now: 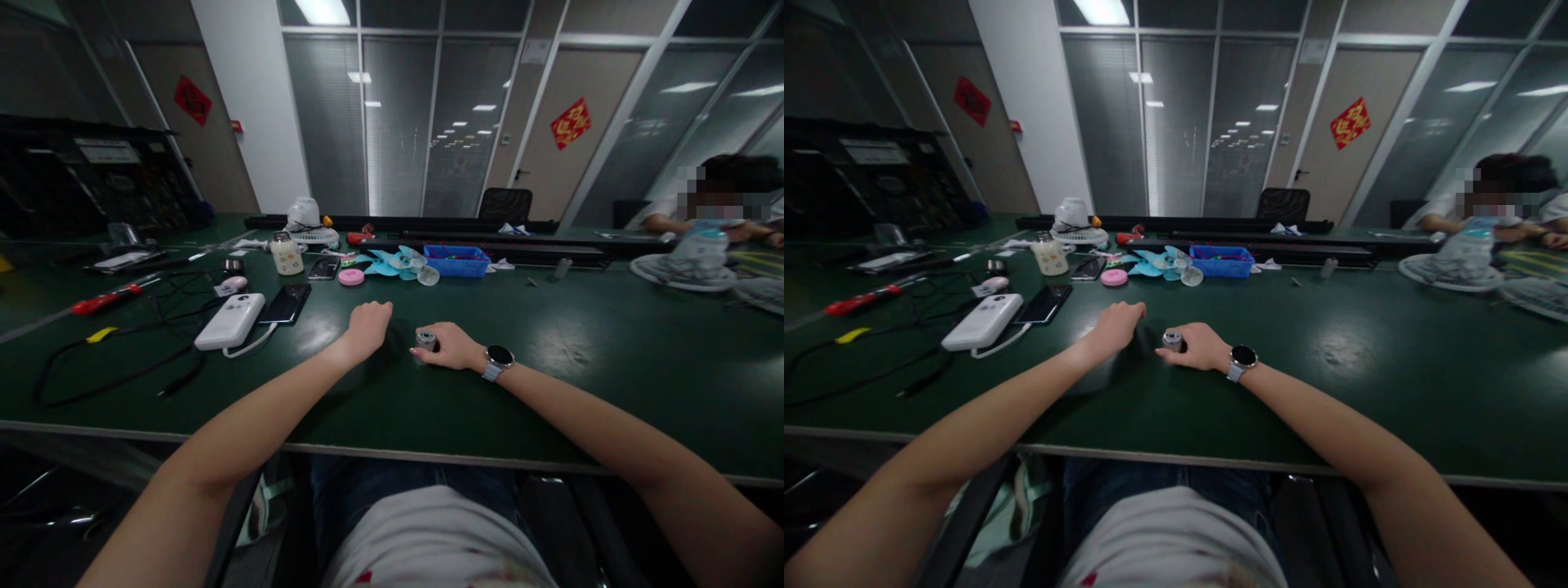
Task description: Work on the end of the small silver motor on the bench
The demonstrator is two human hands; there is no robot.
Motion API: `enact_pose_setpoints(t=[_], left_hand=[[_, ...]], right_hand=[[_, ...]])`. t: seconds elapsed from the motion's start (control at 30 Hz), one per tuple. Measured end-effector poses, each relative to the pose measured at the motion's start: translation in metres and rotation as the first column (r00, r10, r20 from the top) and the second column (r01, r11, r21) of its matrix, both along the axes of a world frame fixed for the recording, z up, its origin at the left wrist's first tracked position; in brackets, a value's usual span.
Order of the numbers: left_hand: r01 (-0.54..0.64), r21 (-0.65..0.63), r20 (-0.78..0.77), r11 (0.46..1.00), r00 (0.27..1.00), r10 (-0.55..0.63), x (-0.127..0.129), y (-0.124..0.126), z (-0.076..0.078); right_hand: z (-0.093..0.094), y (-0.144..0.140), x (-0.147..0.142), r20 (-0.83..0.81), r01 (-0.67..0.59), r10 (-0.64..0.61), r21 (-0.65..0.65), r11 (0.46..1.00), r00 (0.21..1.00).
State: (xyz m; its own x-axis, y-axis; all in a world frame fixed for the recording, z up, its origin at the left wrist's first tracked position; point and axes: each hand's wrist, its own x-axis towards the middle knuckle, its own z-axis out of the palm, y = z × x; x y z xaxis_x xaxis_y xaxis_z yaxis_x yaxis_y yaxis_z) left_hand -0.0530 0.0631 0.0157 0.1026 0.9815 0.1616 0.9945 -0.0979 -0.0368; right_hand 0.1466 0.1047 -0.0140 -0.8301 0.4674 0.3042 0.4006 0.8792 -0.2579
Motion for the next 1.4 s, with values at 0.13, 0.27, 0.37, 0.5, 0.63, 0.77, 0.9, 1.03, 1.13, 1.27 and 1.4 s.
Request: enact_pose_setpoints(t=[0.13,0.27,0.37,0.5,0.63,0.77,0.9,1.03,1.13,1.27,1.4], left_hand=[[0.000,0.010,0.023,1.000,1.000,0.000,0.000,-0.002,0.001],[0.050,0.079,0.087,0.996,0.995,-0.057,-0.002,0.000,0.001],[0.168,0.146,0.159,0.975,0.969,-0.191,-0.003,0.006,0.001],[0.369,0.218,0.286,0.903,0.861,-0.421,-0.001,0.014,0.002],[0.487,0.284,0.441,0.826,0.699,-0.563,0.005,0.012,0.004],[0.573,0.298,0.553,0.763,0.548,-0.627,0.007,0.006,0.008],[0.608,0.309,0.601,0.732,0.472,-0.645,0.006,0.005,0.011],[0.618,0.318,0.615,0.719,0.443,-0.652,0.006,0.005,0.011],[0.625,0.314,0.598,0.715,0.454,-0.660,0.008,0.002,0.013],[0.626,0.308,0.556,0.717,0.493,-0.669,0.010,-0.002,0.016],[0.625,0.302,0.520,0.720,0.525,-0.674,0.012,-0.004,0.017]], right_hand=[[0.000,0.000,0.000,0.002,-0.002,0.002,-0.003,1.000,1.000],[0.000,0.001,0.000,0.002,-0.003,0.003,0.006,1.000,1.000],[-0.001,0.001,0.000,0.002,-0.001,0.000,0.013,1.000,1.000],[-0.001,0.001,-0.001,0.000,0.004,-0.004,0.020,1.000,1.000],[-0.002,0.002,-0.001,-0.002,0.015,-0.015,0.030,0.999,1.000],[-0.004,0.003,0.000,0.007,0.023,-0.023,0.045,0.999,1.000],[-0.005,0.004,0.000,0.016,0.028,-0.029,0.057,0.998,0.999],[-0.005,0.004,0.000,0.018,0.034,-0.035,0.061,0.998,0.999],[-0.005,0.004,0.000,0.021,0.046,-0.047,0.061,0.997,0.999],[-0.004,0.002,0.000,0.012,0.065,-0.066,0.059,0.996,0.998],[-0.004,0.001,-0.001,0.010,0.073,-0.073,0.055,0.996,0.997]])
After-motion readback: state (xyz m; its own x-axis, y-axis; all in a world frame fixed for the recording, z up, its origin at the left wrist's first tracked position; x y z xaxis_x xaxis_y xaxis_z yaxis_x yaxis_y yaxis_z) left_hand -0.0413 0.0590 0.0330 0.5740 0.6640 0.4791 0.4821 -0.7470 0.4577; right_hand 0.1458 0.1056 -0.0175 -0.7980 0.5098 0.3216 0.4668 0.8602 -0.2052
